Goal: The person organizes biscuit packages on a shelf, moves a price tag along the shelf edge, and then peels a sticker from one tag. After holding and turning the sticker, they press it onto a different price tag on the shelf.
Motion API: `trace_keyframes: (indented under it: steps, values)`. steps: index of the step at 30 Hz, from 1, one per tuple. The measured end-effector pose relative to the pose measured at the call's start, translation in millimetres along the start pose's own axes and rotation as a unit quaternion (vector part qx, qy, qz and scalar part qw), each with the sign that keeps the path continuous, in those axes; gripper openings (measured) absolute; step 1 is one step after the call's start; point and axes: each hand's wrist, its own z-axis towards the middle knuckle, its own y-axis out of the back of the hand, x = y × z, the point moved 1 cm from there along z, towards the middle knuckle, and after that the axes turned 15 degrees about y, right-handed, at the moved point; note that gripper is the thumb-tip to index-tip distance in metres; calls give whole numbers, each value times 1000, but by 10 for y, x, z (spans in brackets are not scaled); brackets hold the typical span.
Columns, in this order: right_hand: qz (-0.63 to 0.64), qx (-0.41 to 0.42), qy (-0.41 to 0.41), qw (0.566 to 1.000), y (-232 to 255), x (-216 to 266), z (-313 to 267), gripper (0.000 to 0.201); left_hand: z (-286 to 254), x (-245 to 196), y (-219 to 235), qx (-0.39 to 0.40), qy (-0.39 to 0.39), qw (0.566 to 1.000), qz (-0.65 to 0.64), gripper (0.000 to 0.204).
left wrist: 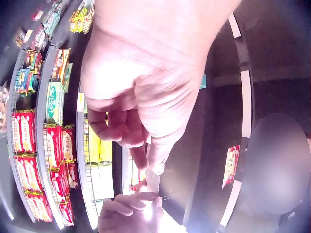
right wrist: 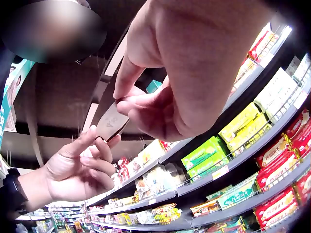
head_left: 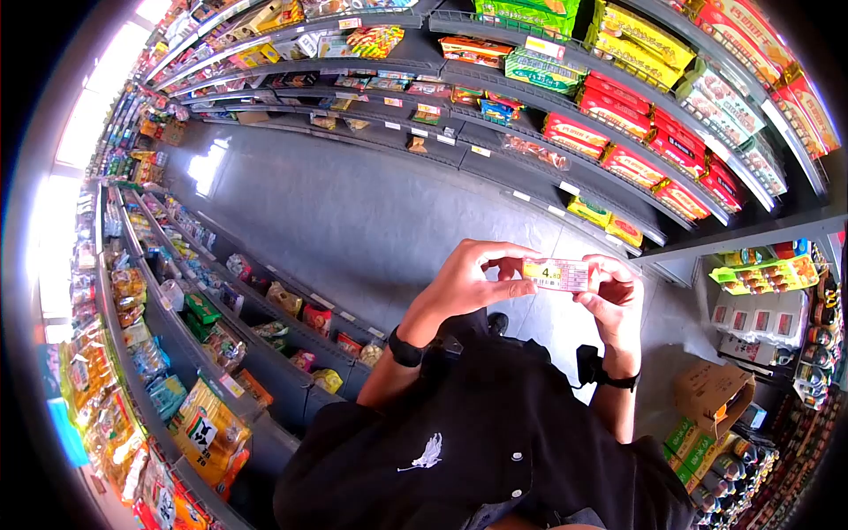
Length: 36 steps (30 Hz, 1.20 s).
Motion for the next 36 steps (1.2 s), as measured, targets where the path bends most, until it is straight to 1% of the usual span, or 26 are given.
trace_keyframes:
  steps: [1,5,8,10,12,15,17,21,23,25,26,27,29,30,32,34,36]
  values:
    - [4,5,3,1000,-39,-23,73,52,23,-18,46,-6,-2,1000,6,46]
    - [15,-5,-32,999,-101,-131,404,54,246,-71,299,-21,1,999,23,46]
    - [31,15,-35,999,-101,-243,730,53,548,-107,557,-23,-26,999,30,45]
    - [16,-11,-38,999,-145,-355,972,52,795,-114,770,-42,-81,994,56,47]
    - [15,-20,-46,999,-188,-436,1237,52,1041,-162,1011,-60,-141,984,87,48]
    - [2,-16,-53,998,-294,-556,1628,51,1329,-223,1393,-47,-151,982,101,47]
    - [-22,0,-45,999,-326,-639,1901,51,1500,-270,1609,-43,-136,984,105,46]
    - [-106,-11,-116,988,-503,-773,2410,45,1884,-250,1940,-58,-125,985,102,44]
    - [-202,22,-109,973,-447,-967,2570,43,2101,-165,2043,-65,-123,986,96,44]
    - [-257,29,-130,957,-354,-1119,2667,42,2292,-106,2128,-38,-93,991,86,44]
    - [-273,35,-113,955,-342,-1200,2728,41,2392,-84,2172,-24,-77,993,82,43]
    - [-297,41,-87,950,-367,-1265,2806,42,2515,-48,2201,-27,-87,993,75,43]
    - [-379,55,-90,919,-293,-1404,2953,40,2736,58,2196,-28,-99,993,63,42]
    - [-421,59,-91,901,-257,-1473,3031,37,2818,4,2214,-37,-89,993,63,34]
    - [-500,71,-89,858,-146,-1652,3233,32,3066,135,2234,-62,-79,991,88,34]
    - [-513,89,-53,852,54,-1939,3396,25,3347,325,2259,-85,-66,988,108,30]
    - [-525,118,-15,843,264,-2253,3490,17,3618,569,2267,-118,-79,981,134,28]
